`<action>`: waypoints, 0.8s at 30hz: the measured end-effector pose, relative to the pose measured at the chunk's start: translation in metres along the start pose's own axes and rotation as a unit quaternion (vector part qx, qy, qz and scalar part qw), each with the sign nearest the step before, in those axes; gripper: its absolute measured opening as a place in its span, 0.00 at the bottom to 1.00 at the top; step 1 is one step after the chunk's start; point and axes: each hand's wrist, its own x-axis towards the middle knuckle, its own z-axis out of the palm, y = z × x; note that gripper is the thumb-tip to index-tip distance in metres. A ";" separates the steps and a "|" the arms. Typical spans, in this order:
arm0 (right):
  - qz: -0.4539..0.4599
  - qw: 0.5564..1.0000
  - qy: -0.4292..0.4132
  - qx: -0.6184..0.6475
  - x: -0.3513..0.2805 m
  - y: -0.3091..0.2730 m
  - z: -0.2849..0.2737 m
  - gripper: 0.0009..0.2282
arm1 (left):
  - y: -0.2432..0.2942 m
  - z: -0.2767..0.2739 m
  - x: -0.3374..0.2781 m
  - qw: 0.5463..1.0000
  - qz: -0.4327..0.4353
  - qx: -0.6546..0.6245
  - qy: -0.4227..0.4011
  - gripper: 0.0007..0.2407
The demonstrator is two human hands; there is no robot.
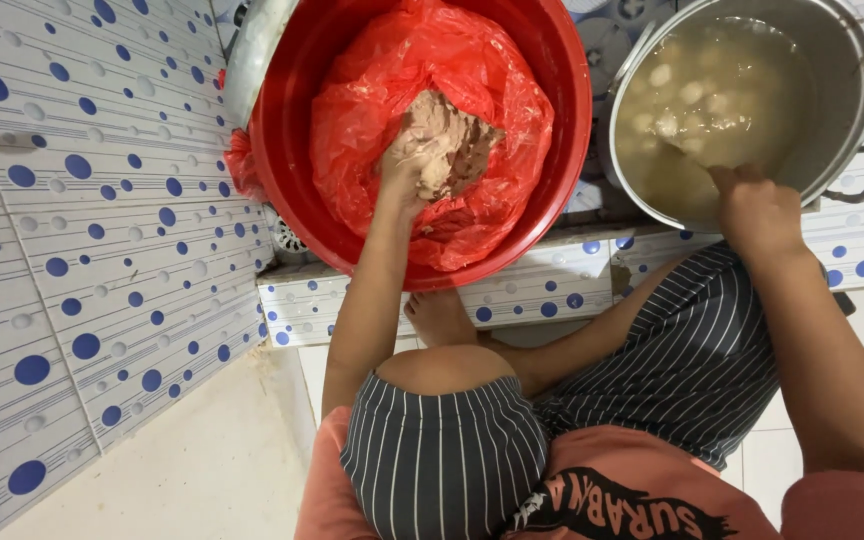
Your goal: Forming dough balls by squeezing them through the hand and scooping them into a pot of water using a spoon.
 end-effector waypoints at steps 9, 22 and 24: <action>0.055 0.967 -0.244 0.042 -0.008 0.013 -0.082 0.23 | -0.019 0.003 0.012 0.986 0.141 0.087 0.023 0.20; 0.201 0.769 0.121 0.595 -0.022 -0.048 -0.047 0.08 | 0.020 0.021 -0.036 0.954 0.247 0.142 -0.091 0.02; 0.230 0.720 0.157 0.636 -0.015 -0.047 -0.043 0.09 | 0.015 0.019 -0.033 0.965 0.219 0.069 -0.127 0.15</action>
